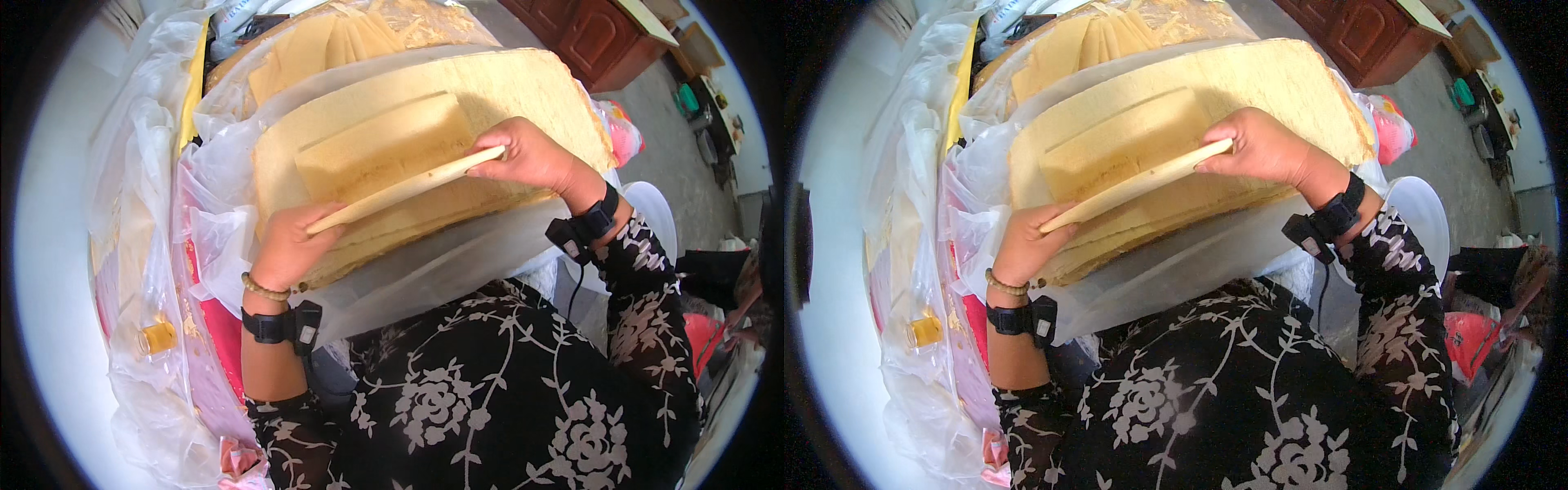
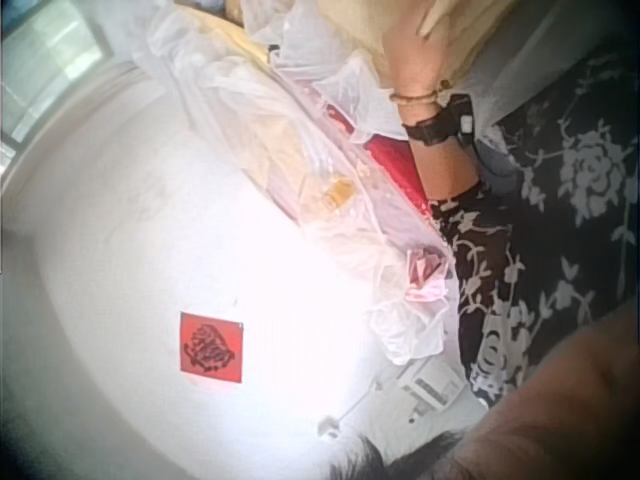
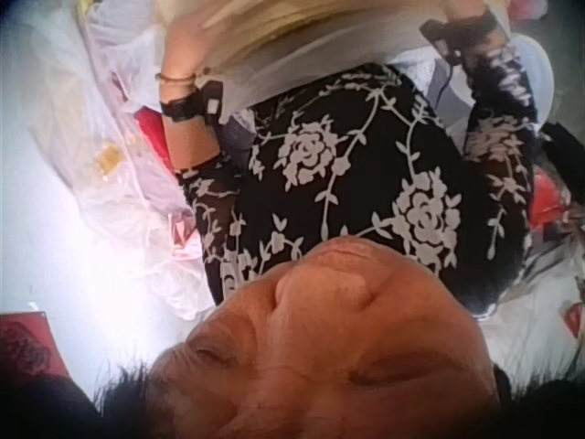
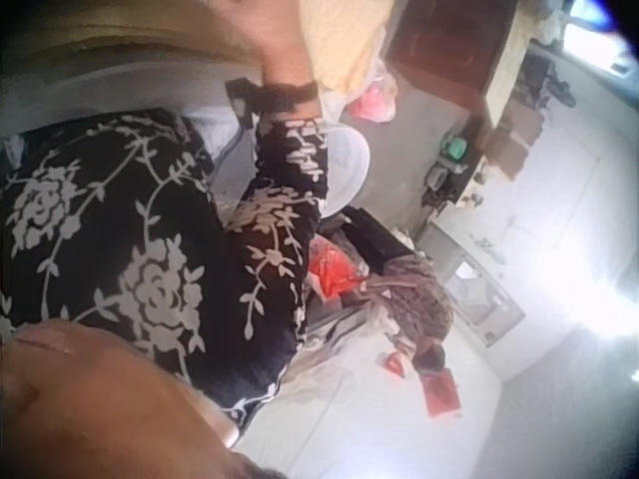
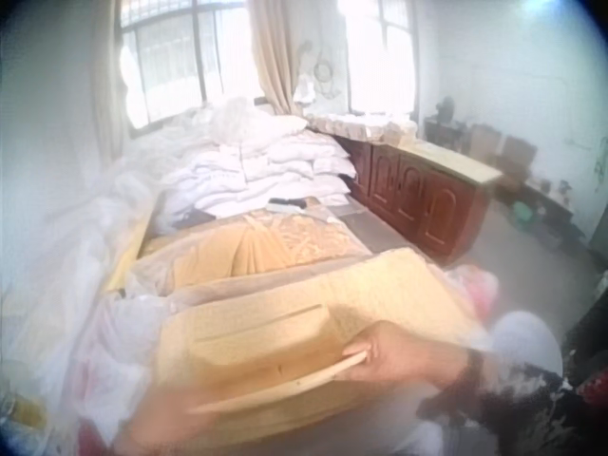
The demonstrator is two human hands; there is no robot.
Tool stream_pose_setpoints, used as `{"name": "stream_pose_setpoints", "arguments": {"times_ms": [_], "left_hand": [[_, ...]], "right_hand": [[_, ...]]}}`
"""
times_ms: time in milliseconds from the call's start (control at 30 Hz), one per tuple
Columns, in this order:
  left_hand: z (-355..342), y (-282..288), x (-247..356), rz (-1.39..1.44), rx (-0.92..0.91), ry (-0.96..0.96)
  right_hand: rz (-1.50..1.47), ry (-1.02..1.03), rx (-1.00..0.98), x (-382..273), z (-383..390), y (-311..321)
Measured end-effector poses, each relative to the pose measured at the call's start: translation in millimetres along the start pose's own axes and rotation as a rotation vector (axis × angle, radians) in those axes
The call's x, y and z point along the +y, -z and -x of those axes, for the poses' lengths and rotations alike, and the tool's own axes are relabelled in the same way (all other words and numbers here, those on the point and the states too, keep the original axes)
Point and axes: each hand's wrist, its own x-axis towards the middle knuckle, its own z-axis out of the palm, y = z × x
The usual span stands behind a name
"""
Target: The person repeatedly picks up thin, flexible sheets from a large stack, folds them in half, and places them back on the stack. The process is repeated continuously for the duration of the clip.
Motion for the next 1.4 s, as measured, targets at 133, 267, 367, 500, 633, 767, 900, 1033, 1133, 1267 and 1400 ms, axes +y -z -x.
{"name": "stream_pose_setpoints", "arguments": {"times_ms": [133,267,367,500,633,767,900,1033,1133,1267,1400], "left_hand": [[5,-18,-38,0.432,0.344,0.136],[-29,-47,-47,0.238,0.649,0.148],[-46,-56,-34,-0.231,0.756,0.274],[-58,-57,-17,-0.431,0.673,0.469],[-65,-56,-13,-0.476,0.615,0.547],[-69,-52,-8,-0.538,0.58,0.562],[-69,-56,-3,-0.61,0.515,0.684],[-61,-61,-5,-0.986,0.804,-0.08],[-50,-57,-9,-0.651,0.267,-0.231],[-46,-44,-10,-0.596,0.134,-0.256],[-50,-32,-2,-0.675,0.08,-0.396]], "right_hand": [[-0.689,-0.009,0.233,18,-11,-23],[-0.523,-0.017,0.45,27,-42,-38],[-0.274,-0.096,0.558,19,-53,-40],[0.127,-0.349,0.549,0,-66,-39],[0.277,-0.508,0.494,-17,-72,-34],[0.625,0.1,0.854,-35,-68,-56],[0.621,0.245,0.381,-39,-73,-88],[0.582,0.224,0.363,-33,-77,-95],[0.573,0.198,0.284,-34,-77,-94],[0.558,0.237,0.349,-38,-77,-96],[0.489,0.222,0.267,-43,-74,-84]]}}
